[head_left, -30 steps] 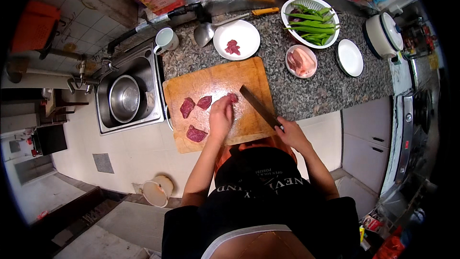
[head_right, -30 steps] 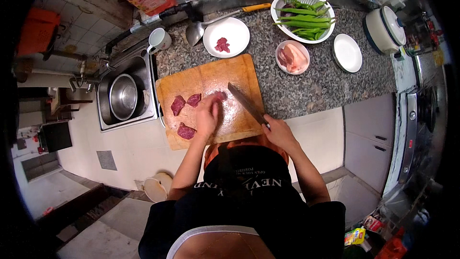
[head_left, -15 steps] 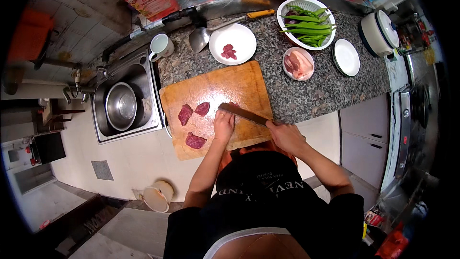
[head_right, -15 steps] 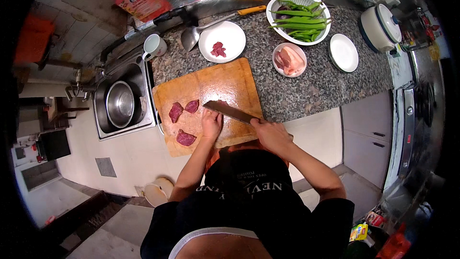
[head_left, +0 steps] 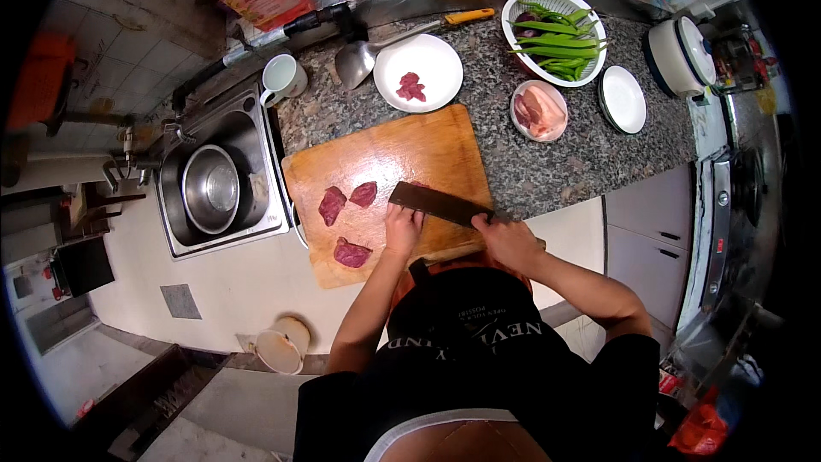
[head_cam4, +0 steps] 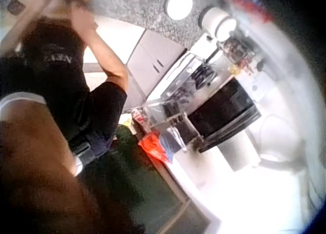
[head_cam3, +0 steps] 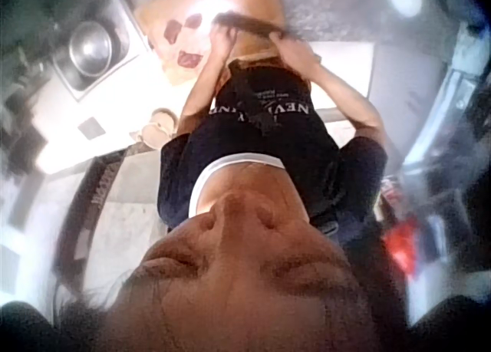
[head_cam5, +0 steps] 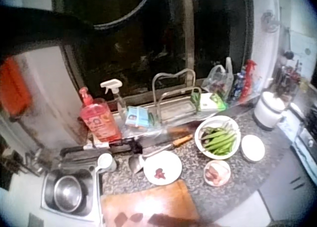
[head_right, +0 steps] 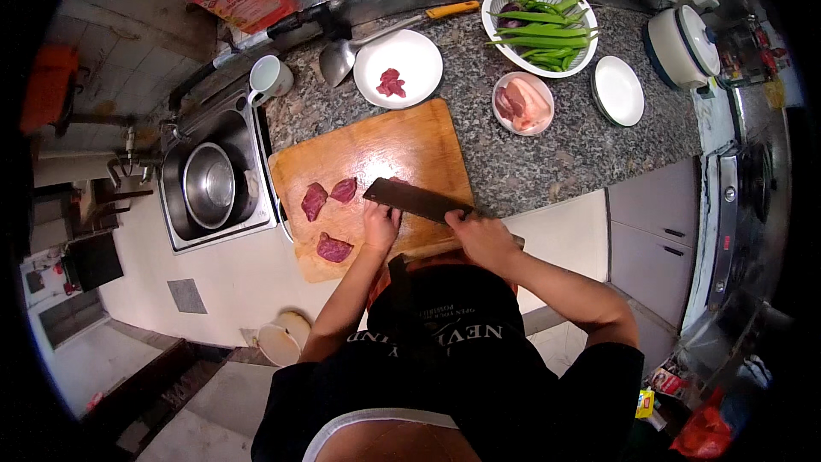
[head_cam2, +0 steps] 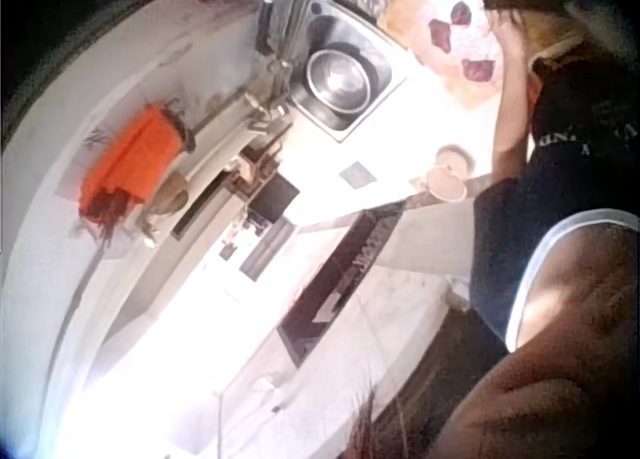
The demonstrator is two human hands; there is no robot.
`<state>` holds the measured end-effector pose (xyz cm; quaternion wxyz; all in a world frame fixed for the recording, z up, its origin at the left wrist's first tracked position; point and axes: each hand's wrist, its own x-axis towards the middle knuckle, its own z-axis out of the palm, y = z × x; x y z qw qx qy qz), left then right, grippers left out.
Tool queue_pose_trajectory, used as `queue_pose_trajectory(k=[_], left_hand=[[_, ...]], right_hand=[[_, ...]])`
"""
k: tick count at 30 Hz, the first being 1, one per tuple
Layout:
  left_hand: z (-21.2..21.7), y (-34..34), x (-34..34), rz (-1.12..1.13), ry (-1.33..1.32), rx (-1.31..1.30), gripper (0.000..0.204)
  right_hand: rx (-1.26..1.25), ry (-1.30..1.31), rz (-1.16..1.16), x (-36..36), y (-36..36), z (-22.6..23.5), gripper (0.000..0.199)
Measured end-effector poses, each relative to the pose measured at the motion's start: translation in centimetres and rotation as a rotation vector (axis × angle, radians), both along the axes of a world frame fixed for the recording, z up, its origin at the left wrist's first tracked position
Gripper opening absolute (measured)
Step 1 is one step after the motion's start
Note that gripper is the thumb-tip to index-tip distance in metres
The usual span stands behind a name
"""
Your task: The person slices pieces of raw meat on a wooden cutting board using a cleaver and places the sliced pieces into a white bowl.
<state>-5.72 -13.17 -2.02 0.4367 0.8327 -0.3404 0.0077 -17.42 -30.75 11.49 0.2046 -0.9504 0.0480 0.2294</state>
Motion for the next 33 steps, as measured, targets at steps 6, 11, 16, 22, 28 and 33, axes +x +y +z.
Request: queue_pose_trajectory(k=[6, 11, 16, 22, 28, 33], left_hand=[[-0.1, -0.2, 0.2, 0.002, 0.018, -0.017, 0.014], [0.0, 0.1, 0.0, 0.003, 0.031, 0.010, 0.010], [0.3, -0.1, 0.0, -0.005, 0.031, 0.001, 0.008], [0.4, -0.7, -0.1, 0.042, -0.043, -0.088, 0.012], [-0.1, -0.2, -0.4, 0.066, 0.001, -0.003, 0.017], [0.5, -0.1, -0.3, 0.059, 0.070, -0.027, 0.018]], right_hand=[[0.067, 0.109, 0.027, 1.6, -1.6, 1.1, 0.022], [0.107, 0.076, -0.028, 2.3, -1.2, -0.2, 0.023], [0.128, 0.020, -0.090, 4.6, 1.0, -1.8, 0.023], [0.029, -0.047, -0.128, 2.4, -0.7, -0.6, 0.022], [-0.007, 0.070, -0.023, 0.1, -0.9, 1.5, 0.018], [0.004, 0.016, -0.019, -1.2, -1.7, 1.6, 0.018]])
